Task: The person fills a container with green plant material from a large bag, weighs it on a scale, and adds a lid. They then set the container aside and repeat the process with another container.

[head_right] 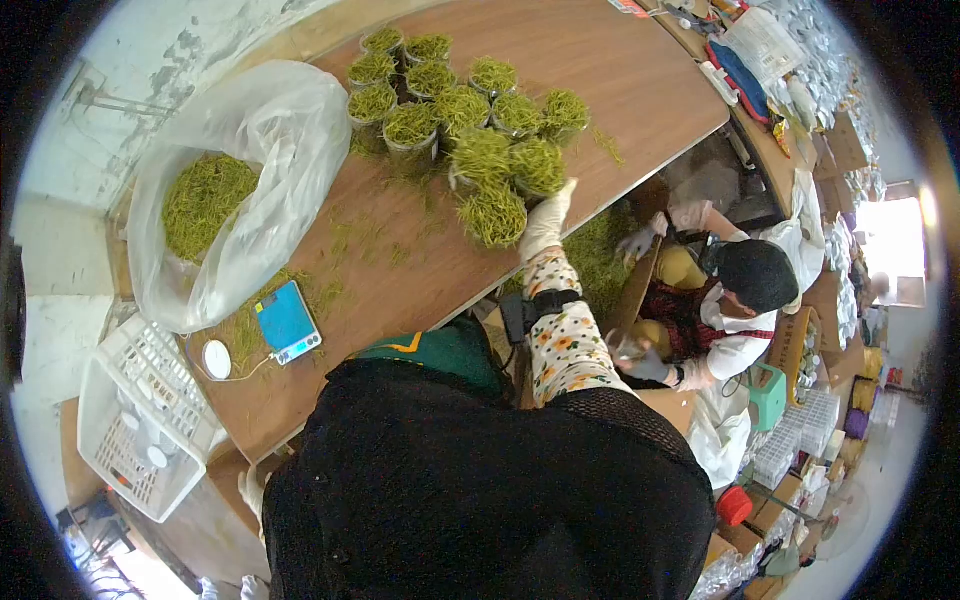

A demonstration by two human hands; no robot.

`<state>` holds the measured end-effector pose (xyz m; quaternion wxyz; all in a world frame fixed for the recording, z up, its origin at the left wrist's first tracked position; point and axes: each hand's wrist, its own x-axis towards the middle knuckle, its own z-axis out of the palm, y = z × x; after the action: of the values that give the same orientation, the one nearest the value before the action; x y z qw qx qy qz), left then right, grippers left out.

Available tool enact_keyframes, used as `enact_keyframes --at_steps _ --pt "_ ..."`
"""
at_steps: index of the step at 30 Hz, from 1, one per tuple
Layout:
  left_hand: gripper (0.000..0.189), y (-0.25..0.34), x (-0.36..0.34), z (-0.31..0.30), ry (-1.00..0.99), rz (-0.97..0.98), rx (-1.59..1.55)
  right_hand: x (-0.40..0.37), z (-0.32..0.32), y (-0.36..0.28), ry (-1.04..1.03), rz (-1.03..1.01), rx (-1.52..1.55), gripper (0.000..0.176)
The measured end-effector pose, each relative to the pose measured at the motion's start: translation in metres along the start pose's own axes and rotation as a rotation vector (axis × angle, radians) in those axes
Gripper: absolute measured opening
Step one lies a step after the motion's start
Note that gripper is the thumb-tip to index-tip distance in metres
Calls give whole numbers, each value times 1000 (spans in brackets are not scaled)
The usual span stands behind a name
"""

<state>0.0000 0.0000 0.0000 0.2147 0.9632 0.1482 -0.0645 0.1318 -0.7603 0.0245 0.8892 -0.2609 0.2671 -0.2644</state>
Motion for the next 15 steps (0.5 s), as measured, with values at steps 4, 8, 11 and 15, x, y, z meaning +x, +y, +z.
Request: enact_keyframes --at_steps 4,8,11,15 --pt "51 28 12 34 11 -36 -191 -6 27 53 299 -233 -230 95" --pt "52 36 12 21 -19 107 29 -16 44 96 116 -134 -157 81" --pt "51 39 20 20 -23 120 40 14 27 138 99 -186 -230 71" --pt "50 3 18 19 81 28 -192 32 41 42 326 -658 -276 42"
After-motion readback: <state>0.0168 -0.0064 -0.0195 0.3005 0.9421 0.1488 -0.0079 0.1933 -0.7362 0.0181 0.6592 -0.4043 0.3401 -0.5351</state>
